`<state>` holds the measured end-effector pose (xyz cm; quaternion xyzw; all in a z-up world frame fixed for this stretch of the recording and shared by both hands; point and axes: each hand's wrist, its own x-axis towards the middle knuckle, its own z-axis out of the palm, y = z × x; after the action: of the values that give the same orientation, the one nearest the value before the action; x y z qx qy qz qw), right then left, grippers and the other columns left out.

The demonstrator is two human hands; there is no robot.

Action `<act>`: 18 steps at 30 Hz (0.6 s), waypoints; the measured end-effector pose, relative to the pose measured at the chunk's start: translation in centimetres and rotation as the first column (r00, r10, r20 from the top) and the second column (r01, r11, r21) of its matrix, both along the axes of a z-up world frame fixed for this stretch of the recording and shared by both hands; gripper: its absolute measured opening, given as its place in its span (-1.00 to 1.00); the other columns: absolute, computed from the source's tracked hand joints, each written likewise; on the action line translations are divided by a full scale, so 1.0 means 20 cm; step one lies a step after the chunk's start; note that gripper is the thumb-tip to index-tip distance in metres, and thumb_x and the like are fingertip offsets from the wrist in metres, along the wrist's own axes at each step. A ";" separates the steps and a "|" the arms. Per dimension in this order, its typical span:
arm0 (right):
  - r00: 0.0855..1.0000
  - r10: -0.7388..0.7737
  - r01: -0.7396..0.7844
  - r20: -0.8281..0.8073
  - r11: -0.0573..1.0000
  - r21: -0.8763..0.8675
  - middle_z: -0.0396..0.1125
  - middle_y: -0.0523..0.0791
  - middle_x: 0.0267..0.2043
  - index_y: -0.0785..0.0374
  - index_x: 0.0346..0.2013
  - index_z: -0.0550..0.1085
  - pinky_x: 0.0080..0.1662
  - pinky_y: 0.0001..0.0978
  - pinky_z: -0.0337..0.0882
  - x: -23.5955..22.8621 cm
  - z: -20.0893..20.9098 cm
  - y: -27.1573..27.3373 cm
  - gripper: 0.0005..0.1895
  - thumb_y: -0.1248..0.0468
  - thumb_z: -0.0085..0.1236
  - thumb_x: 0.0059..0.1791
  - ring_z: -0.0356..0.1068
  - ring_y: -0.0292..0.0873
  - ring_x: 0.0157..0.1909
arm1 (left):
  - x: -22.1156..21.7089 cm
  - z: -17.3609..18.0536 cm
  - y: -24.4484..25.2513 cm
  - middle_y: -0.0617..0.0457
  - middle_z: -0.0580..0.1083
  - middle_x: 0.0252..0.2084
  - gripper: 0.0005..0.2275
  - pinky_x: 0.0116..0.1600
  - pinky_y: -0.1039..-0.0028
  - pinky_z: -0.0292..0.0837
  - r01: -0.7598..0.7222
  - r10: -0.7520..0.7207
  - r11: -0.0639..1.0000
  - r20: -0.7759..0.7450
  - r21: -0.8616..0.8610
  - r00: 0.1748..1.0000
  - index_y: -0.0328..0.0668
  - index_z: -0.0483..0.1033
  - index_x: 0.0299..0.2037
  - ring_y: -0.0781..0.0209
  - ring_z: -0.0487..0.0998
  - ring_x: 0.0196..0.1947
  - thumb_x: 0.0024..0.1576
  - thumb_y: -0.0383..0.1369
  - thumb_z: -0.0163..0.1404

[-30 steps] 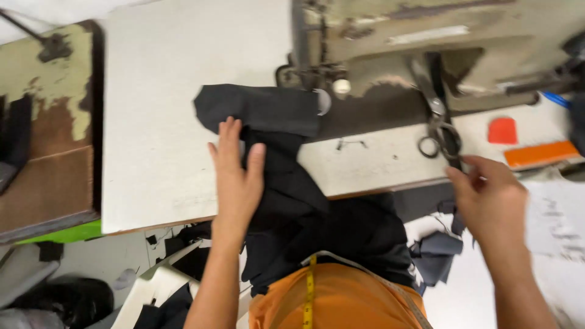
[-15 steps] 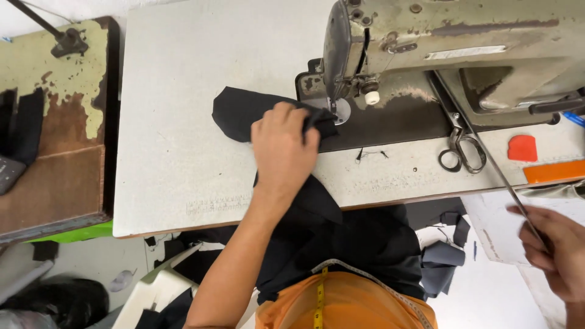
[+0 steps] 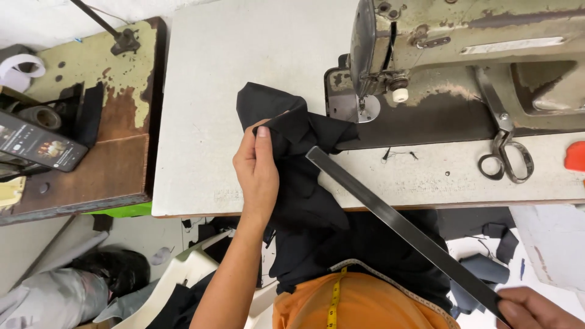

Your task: Trimming excess fabric and sewing components of a black garment using an industrial sewing machine and scissors.

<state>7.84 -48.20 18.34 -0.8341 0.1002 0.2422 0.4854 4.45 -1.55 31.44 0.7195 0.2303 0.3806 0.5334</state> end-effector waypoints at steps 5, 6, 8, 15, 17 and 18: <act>0.969 -0.161 0.192 -0.188 0.968 0.162 0.28 0.26 -0.32 0.67 -0.04 0.54 0.14 -0.31 0.37 -0.03 0.29 0.34 -0.81 0.55 0.02 0.15 0.28 0.06 -0.23 | -0.04 0.04 -0.04 -0.09 0.56 0.13 -0.63 0.32 0.43 0.48 0.118 -0.125 0.989 0.079 0.094 0.989 -0.32 0.51 0.12 0.10 0.57 0.20 0.39 -0.23 -0.30; 0.966 -0.109 0.152 -0.235 0.973 0.174 0.27 0.21 -0.33 0.62 -0.02 0.58 0.09 -0.30 0.35 -0.01 0.29 0.35 -0.78 0.51 0.01 0.16 0.26 0.03 -0.25 | -0.05 0.04 -0.04 0.11 0.26 -0.25 -0.63 0.46 0.27 0.36 0.145 -0.157 0.975 0.060 0.170 0.986 -0.29 0.48 0.17 0.31 0.31 -0.18 0.42 -0.24 -0.32; 0.958 -0.053 0.110 -0.282 0.976 0.189 0.26 0.17 -0.34 0.57 0.00 0.61 0.04 -0.29 0.34 0.01 0.26 0.40 -0.74 0.46 -0.01 0.18 0.23 0.00 -0.27 | -0.06 0.01 -0.05 0.31 -0.05 -0.63 -0.64 0.59 0.12 0.24 0.169 -0.184 0.955 0.038 0.243 0.982 -0.26 0.46 0.22 0.51 0.06 -0.55 0.44 -0.26 -0.35; 0.957 0.166 -0.067 -0.239 0.924 0.376 0.14 0.04 -0.56 0.41 -0.09 0.58 -0.30 -0.32 0.16 -0.01 0.17 0.81 -0.79 0.32 0.07 0.12 0.17 -0.10 -0.45 | -0.14 -0.14 -0.34 -0.09 0.57 0.09 -0.74 0.44 0.02 0.39 0.434 -0.472 0.676 -0.103 0.596 0.876 -0.35 0.50 -0.04 -0.04 0.59 0.18 0.38 -0.39 -0.27; 0.945 0.232 -0.092 -0.230 0.864 0.495 0.02 0.01 -0.62 0.44 -0.06 0.54 -0.53 -0.35 -0.11 -0.01 0.15 0.88 -0.75 0.31 -0.02 0.14 -0.09 -0.15 -0.59 | -0.18 -0.09 -0.38 -0.20 0.56 0.08 -0.90 0.40 -0.04 0.43 0.473 -0.564 0.602 -0.078 0.644 0.822 -0.42 0.48 -0.12 -0.11 0.61 0.16 0.33 -0.52 -0.08; 0.918 0.357 -0.196 -0.171 0.785 0.588 0.05 -0.03 -0.68 0.48 -0.09 0.54 -0.56 -0.40 -0.07 0.00 0.13 0.88 -0.73 0.31 -0.01 0.12 -0.05 -0.20 -0.64 | -0.20 -0.04 -0.34 -0.19 0.54 0.12 -0.81 0.47 -0.08 0.34 0.524 -0.583 0.616 -0.108 0.588 0.806 -0.41 0.49 -0.05 -0.09 0.58 0.21 0.37 -0.44 -0.16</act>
<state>7.82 -30.50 20.91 -0.6190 -0.0339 0.4422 0.6482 0.44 -8.38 30.59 0.8652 -0.1585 0.2826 0.3827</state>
